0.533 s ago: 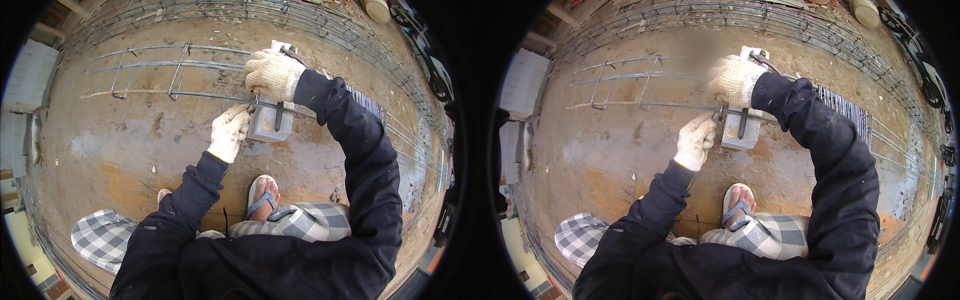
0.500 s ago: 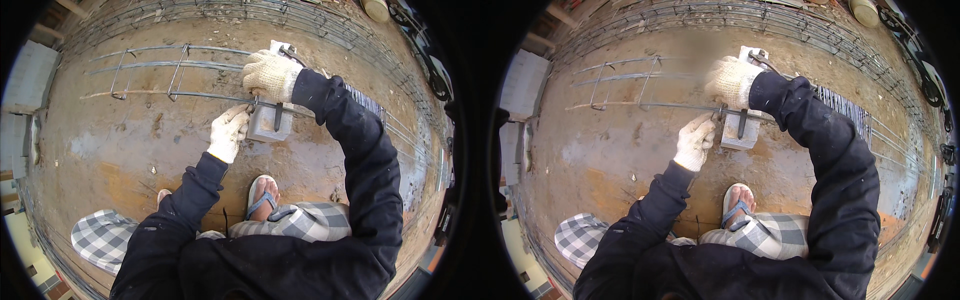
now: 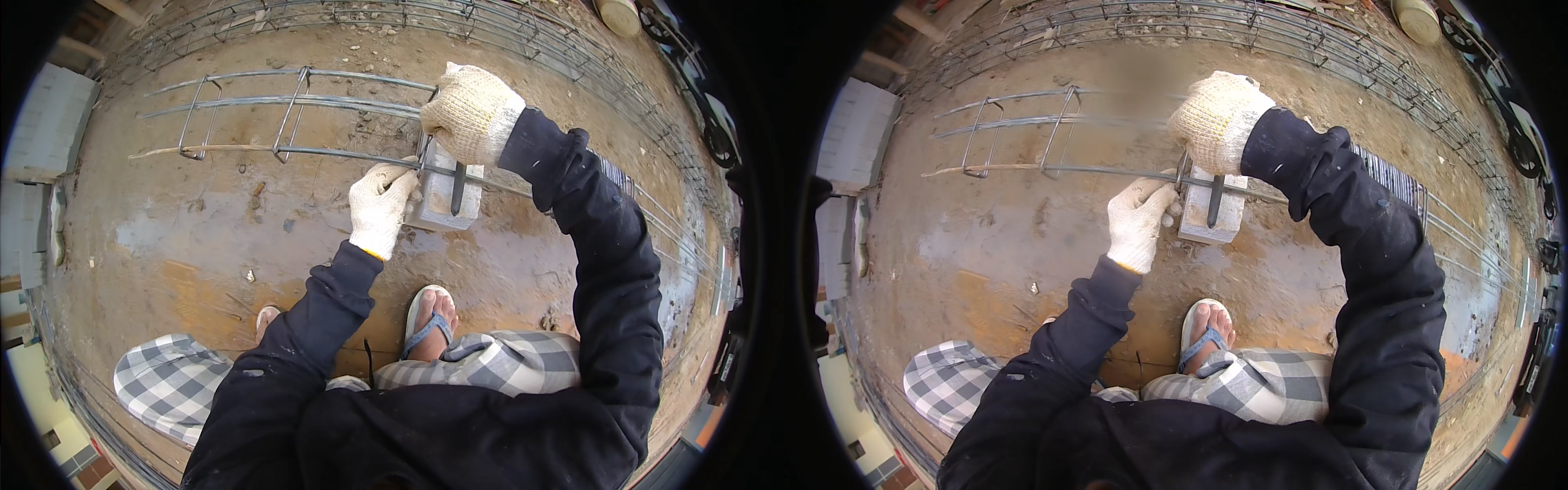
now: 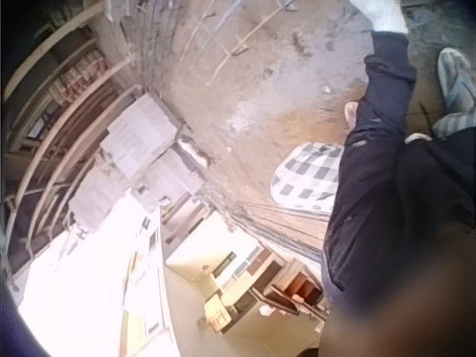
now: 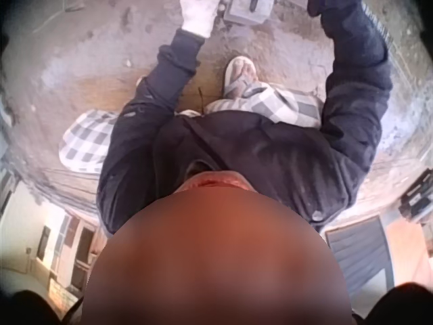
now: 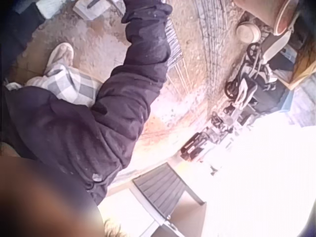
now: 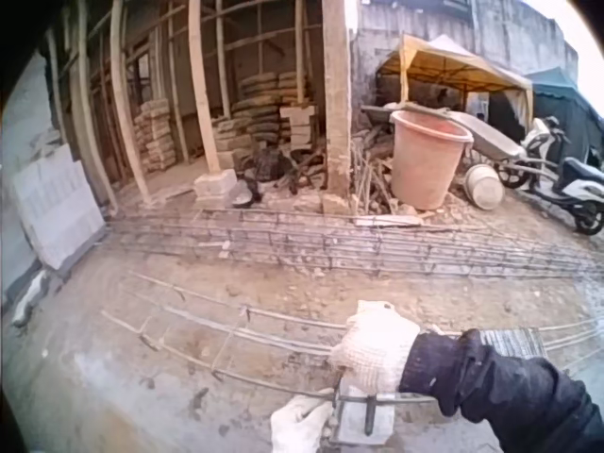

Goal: The person assembles a rebar cage by tying intersecting steel bars with wire using pliers. They repeatedly position wire ties, twist them with pliers, and secure the joints of the cage structure.

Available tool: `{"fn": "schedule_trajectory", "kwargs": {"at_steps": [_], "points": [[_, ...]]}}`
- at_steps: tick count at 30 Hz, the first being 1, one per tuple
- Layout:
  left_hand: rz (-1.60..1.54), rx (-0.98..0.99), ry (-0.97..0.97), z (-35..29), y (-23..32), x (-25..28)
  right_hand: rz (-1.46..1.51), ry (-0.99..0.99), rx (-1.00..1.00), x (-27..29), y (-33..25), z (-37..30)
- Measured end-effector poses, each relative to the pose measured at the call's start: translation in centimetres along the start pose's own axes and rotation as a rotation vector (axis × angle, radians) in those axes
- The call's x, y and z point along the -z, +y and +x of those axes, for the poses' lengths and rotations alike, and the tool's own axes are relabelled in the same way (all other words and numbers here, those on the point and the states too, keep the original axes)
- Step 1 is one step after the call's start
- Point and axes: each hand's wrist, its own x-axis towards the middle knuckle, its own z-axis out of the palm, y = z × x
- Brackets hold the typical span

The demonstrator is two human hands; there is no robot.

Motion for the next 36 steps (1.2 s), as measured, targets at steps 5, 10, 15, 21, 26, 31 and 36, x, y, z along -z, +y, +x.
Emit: {"fn": "schedule_trajectory", "kwargs": {"at_steps": [5, 10, 15, 21, 26, 31, 36], "points": [[0.252, -0.153, -0.09, -0.1, 0.0, 0.3, 0.031, -0.002, -0.123, 0.4, -1.5, -1.8], [0.285, -0.102, -0.037, -0.2, 0.0, 0.2, 0.188, 0.0, -0.215, -0.3, -4.0, -4.0], [0.35, -0.258, -0.046, 0.0, -0.7, 0.4, 0.103, 0.097, -0.035, -2.3, -8.1, -5.9], [0.164, -0.088, -0.151, 0.9, -1.6, 1.2, -0.173, -0.11, 0.034, -3.3, -11.2, -5.4], [0.228, -0.151, -0.264, 1.7, -2.2, 1.6, -0.161, -0.092, 0.001, -2.8, -10.8, -5.4], [0.149, -0.109, -0.261, 1.9, -2.5, 1.5, -0.154, -0.082, -0.025, -1.7, -9.8, -6.2], [0.277, -0.233, -0.227, 1.2, -1.9, 1.4, 0.031, -0.015, -0.115, -1.6, -7.8, -6.9]]}}
